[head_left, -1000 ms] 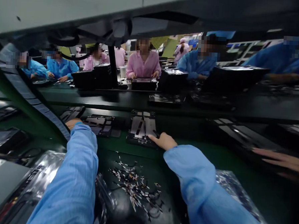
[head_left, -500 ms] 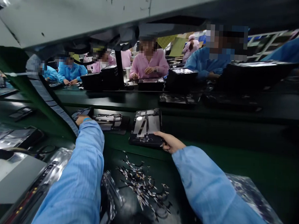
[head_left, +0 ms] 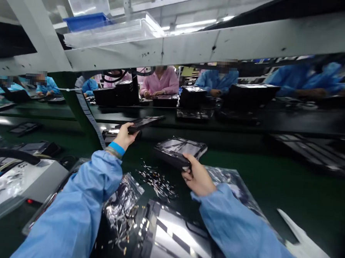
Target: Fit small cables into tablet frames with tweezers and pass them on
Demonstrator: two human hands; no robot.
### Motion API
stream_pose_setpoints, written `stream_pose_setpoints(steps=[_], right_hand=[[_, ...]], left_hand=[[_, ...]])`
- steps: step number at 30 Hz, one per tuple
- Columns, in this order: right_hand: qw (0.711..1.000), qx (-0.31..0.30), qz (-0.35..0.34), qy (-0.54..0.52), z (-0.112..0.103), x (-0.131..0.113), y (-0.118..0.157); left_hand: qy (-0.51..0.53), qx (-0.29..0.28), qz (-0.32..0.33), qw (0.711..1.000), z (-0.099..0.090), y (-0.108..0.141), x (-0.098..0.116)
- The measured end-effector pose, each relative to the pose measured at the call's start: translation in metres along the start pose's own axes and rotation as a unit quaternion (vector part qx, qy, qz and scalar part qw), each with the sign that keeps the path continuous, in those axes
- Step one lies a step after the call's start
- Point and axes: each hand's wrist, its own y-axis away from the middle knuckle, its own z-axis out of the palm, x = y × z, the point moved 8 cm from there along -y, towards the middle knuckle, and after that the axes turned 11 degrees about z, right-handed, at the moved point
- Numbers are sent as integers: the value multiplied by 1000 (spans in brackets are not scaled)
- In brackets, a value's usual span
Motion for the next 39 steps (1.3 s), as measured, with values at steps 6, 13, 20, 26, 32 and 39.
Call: stream_pose_setpoints(steps=[6,13,20,26,32,39], right_hand=[[993,27,-56,-103,-83,90,110],[997,-29,-57,41,-109,206,150],[835,-424,-125,327,-57,176,207],[895,-224,-345,173,-133,65,202],[932,102,-348,-6,-241,13,131],[935,142,-290,147,-261,9,66]], left_hand=[[-14,-63,-102,993,-32,123,-8],[-102,-130,-232,958,-107,223,-50],[-149,-170,-261,938,-142,238,-81],[-237,-266,-232,905,-131,238,-91],[-549,-423,-85,716,-110,212,-78],[-658,-444,273,543,-30,186,-65]])
